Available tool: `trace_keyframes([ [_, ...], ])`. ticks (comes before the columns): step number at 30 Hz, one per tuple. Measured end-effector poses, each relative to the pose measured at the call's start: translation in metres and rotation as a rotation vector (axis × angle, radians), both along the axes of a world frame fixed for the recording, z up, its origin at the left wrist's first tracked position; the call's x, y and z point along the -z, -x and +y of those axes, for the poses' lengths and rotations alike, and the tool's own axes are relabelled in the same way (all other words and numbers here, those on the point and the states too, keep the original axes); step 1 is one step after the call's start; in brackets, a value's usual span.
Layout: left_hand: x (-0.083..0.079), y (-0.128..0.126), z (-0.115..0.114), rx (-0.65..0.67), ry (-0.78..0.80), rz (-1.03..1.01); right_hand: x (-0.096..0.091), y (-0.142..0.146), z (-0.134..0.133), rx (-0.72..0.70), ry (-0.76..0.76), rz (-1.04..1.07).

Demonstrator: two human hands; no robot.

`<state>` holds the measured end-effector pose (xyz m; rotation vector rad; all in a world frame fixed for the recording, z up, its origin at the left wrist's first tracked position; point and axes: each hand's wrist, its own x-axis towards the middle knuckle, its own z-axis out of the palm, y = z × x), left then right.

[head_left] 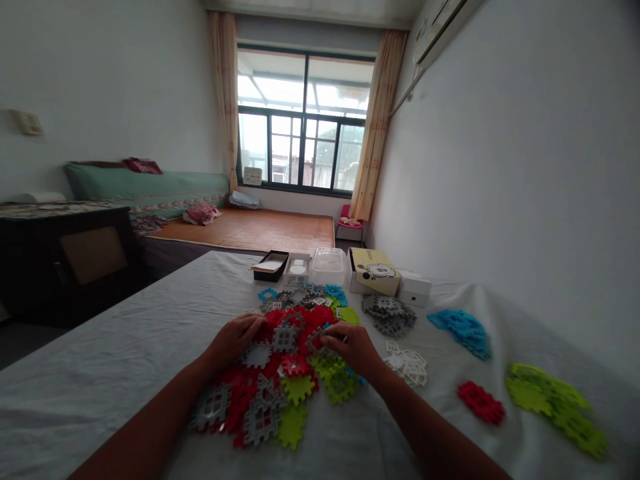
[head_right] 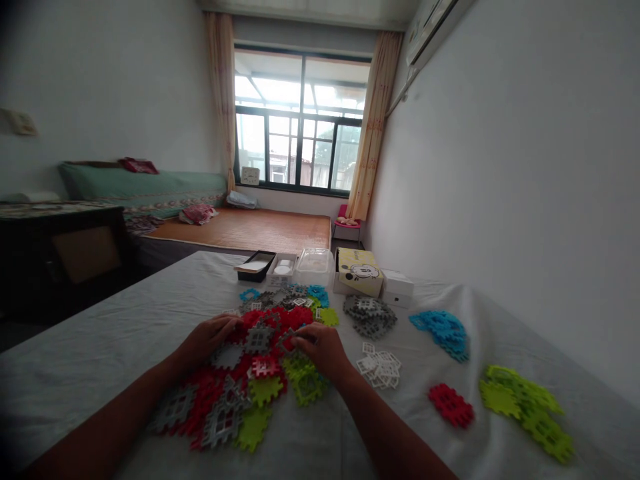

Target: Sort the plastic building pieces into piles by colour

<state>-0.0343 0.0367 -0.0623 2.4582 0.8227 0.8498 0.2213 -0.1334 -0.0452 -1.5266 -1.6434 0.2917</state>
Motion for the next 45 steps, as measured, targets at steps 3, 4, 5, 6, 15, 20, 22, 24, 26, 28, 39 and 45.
trace_keyframes([
  [3,0.000,0.000,0.001,-0.001,-0.003,0.003,0.004,-0.022,0.005,0.106,-0.011,0.111],
  [4,0.001,0.000,0.001,0.002,-0.004,0.004,0.005,-0.033,0.007,0.155,-0.021,0.139],
  [5,0.001,0.000,0.001,0.004,-0.005,0.003,0.006,-0.045,0.008,0.214,-0.038,0.162],
  [6,0.001,0.001,0.001,0.003,-0.006,0.001,0.007,-0.059,0.008,0.287,-0.063,0.178],
  [15,0.000,0.001,0.001,0.007,-0.015,0.011,0.026,-0.166,-0.003,0.650,-0.196,0.350],
  [20,-0.001,0.000,-0.002,0.006,-0.018,0.011,0.023,-0.163,-0.003,0.823,-0.252,0.101],
  [22,-0.001,0.000,-0.002,0.008,-0.016,0.020,0.013,-0.144,-0.002,0.799,-0.271,-0.003],
  [24,-0.001,0.000,-0.002,0.011,-0.016,0.026,0.002,-0.115,-0.001,0.626,-0.207,-0.036],
  [26,-0.001,0.000,-0.002,0.020,-0.016,0.031,-0.005,-0.082,-0.001,0.359,-0.079,-0.067],
  [28,0.000,0.000,-0.001,0.024,-0.012,0.032,-0.007,-0.051,-0.001,0.139,0.049,-0.143],
  [39,-0.001,0.000,-0.002,0.017,-0.014,0.046,-0.015,0.000,-0.016,0.085,0.197,-0.520],
  [45,0.000,0.001,0.000,0.030,-0.024,0.039,-0.014,-0.015,-0.006,0.281,0.080,-0.498],
])
